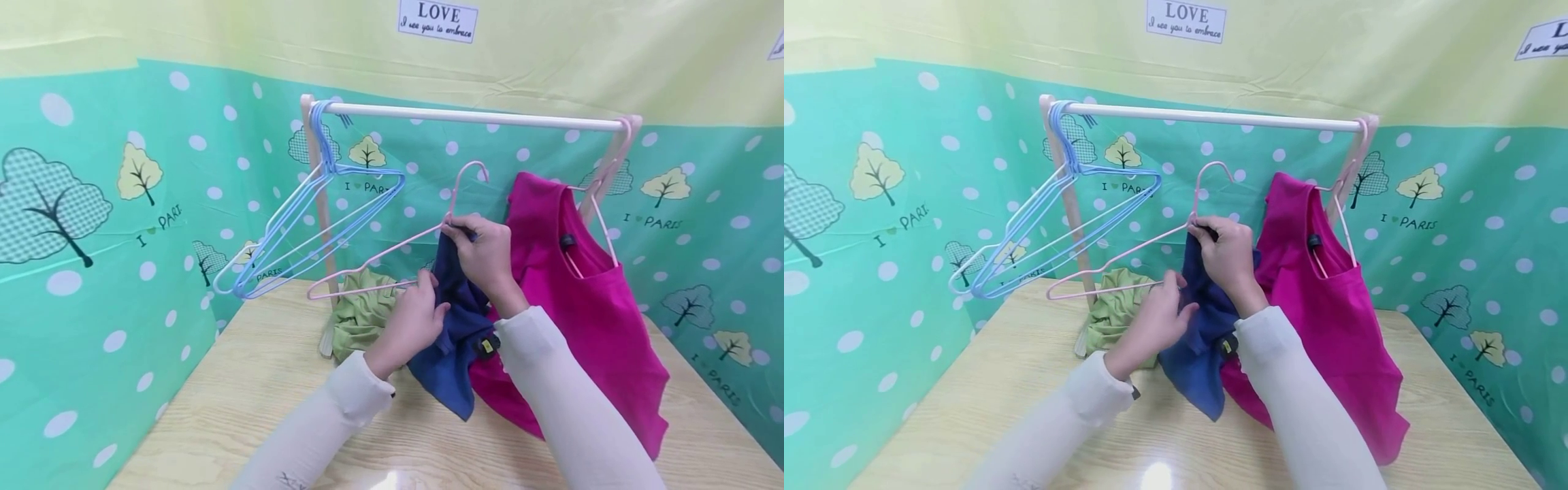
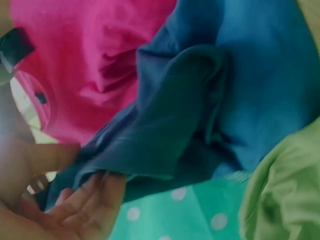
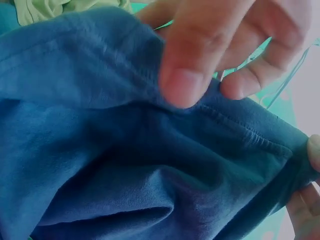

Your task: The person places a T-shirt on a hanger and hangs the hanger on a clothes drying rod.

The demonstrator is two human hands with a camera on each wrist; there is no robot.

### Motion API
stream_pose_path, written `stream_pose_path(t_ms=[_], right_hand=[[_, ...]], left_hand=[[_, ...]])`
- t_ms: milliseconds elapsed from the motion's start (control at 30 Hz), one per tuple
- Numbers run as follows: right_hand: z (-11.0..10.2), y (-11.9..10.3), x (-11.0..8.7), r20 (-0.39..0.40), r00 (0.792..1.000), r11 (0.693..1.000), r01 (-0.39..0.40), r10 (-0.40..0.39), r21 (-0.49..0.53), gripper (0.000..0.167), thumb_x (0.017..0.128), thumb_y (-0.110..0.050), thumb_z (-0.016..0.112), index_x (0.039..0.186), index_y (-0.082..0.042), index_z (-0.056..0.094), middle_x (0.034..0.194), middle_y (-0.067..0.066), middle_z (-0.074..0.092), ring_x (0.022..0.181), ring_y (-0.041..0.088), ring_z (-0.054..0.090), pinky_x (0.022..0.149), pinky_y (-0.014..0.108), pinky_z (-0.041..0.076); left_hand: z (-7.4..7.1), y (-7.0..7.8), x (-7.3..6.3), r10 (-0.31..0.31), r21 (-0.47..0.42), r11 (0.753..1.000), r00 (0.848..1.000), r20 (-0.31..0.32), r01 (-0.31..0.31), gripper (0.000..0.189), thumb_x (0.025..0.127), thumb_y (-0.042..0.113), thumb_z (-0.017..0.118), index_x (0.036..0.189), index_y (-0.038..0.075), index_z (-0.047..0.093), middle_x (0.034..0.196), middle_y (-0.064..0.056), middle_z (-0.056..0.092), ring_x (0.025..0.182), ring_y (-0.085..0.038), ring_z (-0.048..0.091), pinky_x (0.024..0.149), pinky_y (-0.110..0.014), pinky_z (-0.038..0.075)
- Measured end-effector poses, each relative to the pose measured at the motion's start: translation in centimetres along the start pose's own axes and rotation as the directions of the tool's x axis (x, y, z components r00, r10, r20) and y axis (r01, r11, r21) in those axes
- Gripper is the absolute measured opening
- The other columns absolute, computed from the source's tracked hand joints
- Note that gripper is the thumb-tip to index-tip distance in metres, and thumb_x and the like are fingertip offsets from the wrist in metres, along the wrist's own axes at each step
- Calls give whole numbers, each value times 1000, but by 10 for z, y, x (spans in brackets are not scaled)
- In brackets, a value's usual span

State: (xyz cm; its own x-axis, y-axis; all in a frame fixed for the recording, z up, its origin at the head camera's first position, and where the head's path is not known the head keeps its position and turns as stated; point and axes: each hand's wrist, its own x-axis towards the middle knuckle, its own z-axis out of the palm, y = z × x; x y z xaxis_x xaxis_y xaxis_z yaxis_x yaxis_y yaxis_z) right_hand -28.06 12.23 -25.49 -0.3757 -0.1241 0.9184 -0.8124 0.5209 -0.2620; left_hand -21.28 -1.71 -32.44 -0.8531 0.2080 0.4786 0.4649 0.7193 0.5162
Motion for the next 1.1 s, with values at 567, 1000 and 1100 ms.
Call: stream_pose_path(t_ms=[567, 1000, 1100], right_hand=[[-8, 4, 1, -103, 988, 989, -122, 113, -85, 13, 91, -5, 77, 102, 2, 79, 99, 15, 77, 90, 29, 75, 81, 44, 58], [-15, 27, -6, -171, 964, 966, -225, 203, -124, 9, 92, 0, 72, 100, 2, 77, 96, 15, 77, 86, 30, 73, 81, 42, 56], [-18, 32, -9, -172, 961, 960, -241, 217, -139, 7, 91, 1, 72, 97, 1, 76, 94, 15, 76, 83, 30, 71, 79, 41, 54]], left_hand=[[14, -16, -10, -63, -163, 982, 981, 182, 93, 38, 98, 23, 70, 120, 6, 45, 82, -9, 61, 76, -25, 64, 68, -37, 51], [-56, -31, -14, 149, 59, 988, 987, -52, -146, 30, 100, 28, 67, 79, 11, 56, 62, 3, 45, 56, -17, 49, 53, -30, 41], [-74, -34, -13, 225, 58, 974, 965, -135, -219, 29, 100, 25, 69, 77, 10, 57, 63, 2, 47, 56, -16, 50, 55, -30, 42]])
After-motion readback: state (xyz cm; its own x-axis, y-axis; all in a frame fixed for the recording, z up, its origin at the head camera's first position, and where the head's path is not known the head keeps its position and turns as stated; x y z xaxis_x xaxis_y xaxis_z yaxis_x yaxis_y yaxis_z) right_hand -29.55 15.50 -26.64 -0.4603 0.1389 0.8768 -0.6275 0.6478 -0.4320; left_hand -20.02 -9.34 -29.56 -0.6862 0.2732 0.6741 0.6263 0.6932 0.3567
